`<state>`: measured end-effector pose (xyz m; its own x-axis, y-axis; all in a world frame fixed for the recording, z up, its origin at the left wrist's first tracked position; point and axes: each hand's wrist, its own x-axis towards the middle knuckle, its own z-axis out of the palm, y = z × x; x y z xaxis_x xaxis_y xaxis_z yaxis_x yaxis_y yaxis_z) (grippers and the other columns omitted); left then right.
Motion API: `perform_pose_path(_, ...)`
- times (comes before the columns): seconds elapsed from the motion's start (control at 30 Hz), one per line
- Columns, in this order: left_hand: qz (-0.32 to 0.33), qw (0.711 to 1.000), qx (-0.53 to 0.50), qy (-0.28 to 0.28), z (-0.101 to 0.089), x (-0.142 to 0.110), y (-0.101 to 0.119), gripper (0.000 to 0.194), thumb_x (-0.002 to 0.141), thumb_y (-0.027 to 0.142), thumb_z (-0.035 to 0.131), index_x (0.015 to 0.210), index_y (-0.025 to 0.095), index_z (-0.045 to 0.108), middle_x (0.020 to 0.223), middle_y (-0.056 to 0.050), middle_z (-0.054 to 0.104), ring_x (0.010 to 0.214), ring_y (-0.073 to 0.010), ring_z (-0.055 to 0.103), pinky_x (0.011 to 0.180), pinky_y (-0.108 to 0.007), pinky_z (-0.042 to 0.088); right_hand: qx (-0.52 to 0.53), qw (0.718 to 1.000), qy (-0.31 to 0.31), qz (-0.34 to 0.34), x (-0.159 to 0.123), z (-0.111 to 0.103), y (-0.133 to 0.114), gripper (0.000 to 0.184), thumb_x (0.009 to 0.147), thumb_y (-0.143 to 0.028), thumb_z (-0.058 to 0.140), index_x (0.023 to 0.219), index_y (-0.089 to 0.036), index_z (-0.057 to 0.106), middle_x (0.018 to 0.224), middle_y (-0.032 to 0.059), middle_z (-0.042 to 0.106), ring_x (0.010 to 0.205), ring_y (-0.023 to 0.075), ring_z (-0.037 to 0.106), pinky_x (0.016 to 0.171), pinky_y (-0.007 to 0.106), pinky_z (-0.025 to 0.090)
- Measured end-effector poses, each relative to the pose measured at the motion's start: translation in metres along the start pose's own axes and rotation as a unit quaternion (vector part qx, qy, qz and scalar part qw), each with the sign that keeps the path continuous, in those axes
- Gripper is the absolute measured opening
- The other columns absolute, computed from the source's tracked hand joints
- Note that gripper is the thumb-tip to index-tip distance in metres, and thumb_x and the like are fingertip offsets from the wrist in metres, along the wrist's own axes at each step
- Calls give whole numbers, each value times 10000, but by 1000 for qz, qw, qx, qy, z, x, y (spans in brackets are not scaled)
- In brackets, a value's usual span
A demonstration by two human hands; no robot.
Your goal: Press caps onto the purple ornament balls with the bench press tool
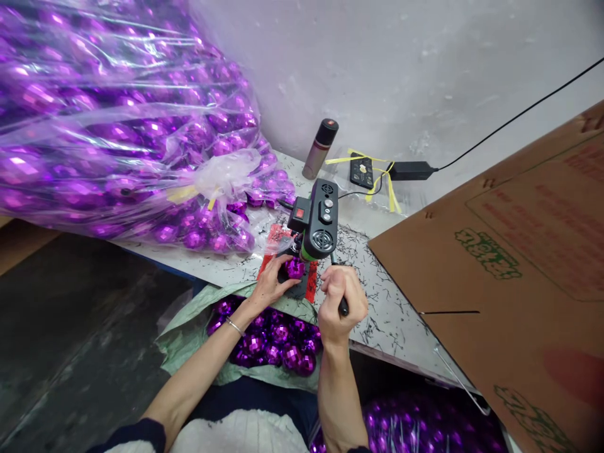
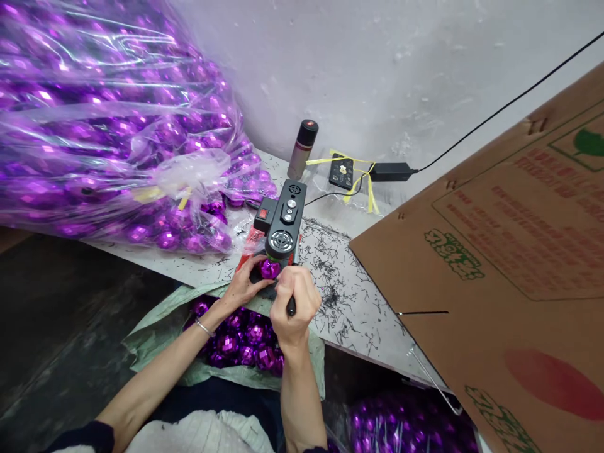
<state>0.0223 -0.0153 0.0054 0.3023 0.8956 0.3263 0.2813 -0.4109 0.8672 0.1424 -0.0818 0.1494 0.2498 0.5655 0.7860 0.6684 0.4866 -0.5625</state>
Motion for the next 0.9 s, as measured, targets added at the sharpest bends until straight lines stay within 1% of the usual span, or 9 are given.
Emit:
perform_pose_path(0.1, -3, 1000, -20, -2, 0, 1, -3, 549, 826, 389, 817, 1296, 222, 587, 1298, -114, 681, 1246, -295, 641, 1090, -478, 498, -8, 1000, -3, -14, -10, 1, 5, 278, 978, -87, 448, 739, -222, 495, 698, -7, 563, 679, 131, 594, 616, 284, 452)
perform_pose_path(0.2, 2, 1000, -28, 1, -1, 1, -4, 525, 827, 391, 816, 1273, 220, 598, 1292, -109, 681, 1245, -288, 643, 1080, -461, 508, -26, 999, 0, -26, -27, 6, 16, 267, 983, -101, 430, 759, -226, 505, 723, 1, 582, 682, 136, 608, 609, 285, 462)
perform_pose_path(0.37, 8, 1000, -26, 7, -1, 1, -3, 517, 828, 376, 814, 1268, 217, 593, 1296, -109, 682, 1243, -285, 648, 1071, -453, 520, -27, 996, 39, -78, -48, 18, 36, 267, 1002, -163, 397, 768, -225, 510, 741, -1, 585, 663, 130, 594, 609, 281, 469)
perform_pose_path(0.5, 5, 1000, -25, 2, -1, 0, -2, 505, 846, 369, 797, 1278, 220, 582, 1292, -107, 685, 1241, -283, 651, 1080, -463, 515, -11, 995, 56, -85, -50, 23, 41, 278, 1017, -183, 383, 767, -222, 499, 727, -8, 563, 658, 127, 579, 620, 279, 462)
perform_pose_path(0.63, 12, 1000, -18, 4, -1, 0, -2, 499, 857, 351, 787, 1286, 213, 572, 1293, -108, 684, 1238, -281, 653, 1075, -464, 519, -7, 995, 54, -87, -51, 23, 42, 280, 1022, -185, 381, 772, -222, 502, 742, -5, 559, 664, 129, 574, 634, 286, 462)
perform_pose_path(0.8, 26, 1000, -5, 10, 0, 0, -3, 496, 862, 327, 783, 1291, 211, 561, 1290, -104, 686, 1230, -269, 660, 1060, -440, 532, -22, 994, 62, -87, -55, 25, 45, 284, 1013, -160, 357, 772, -227, 491, 750, -6, 552, 659, 130, 560, 675, 309, 474)
perform_pose_path(0.9, 24, 1000, 0, 9, 0, 1, -4, 507, 857, 318, 788, 1297, 214, 560, 1293, -103, 685, 1232, -269, 659, 1057, -436, 533, -23, 995, 55, -86, -56, 25, 47, 278, 1009, -159, 353, 774, -232, 483, 747, -9, 536, 663, 135, 556, 683, 317, 479)
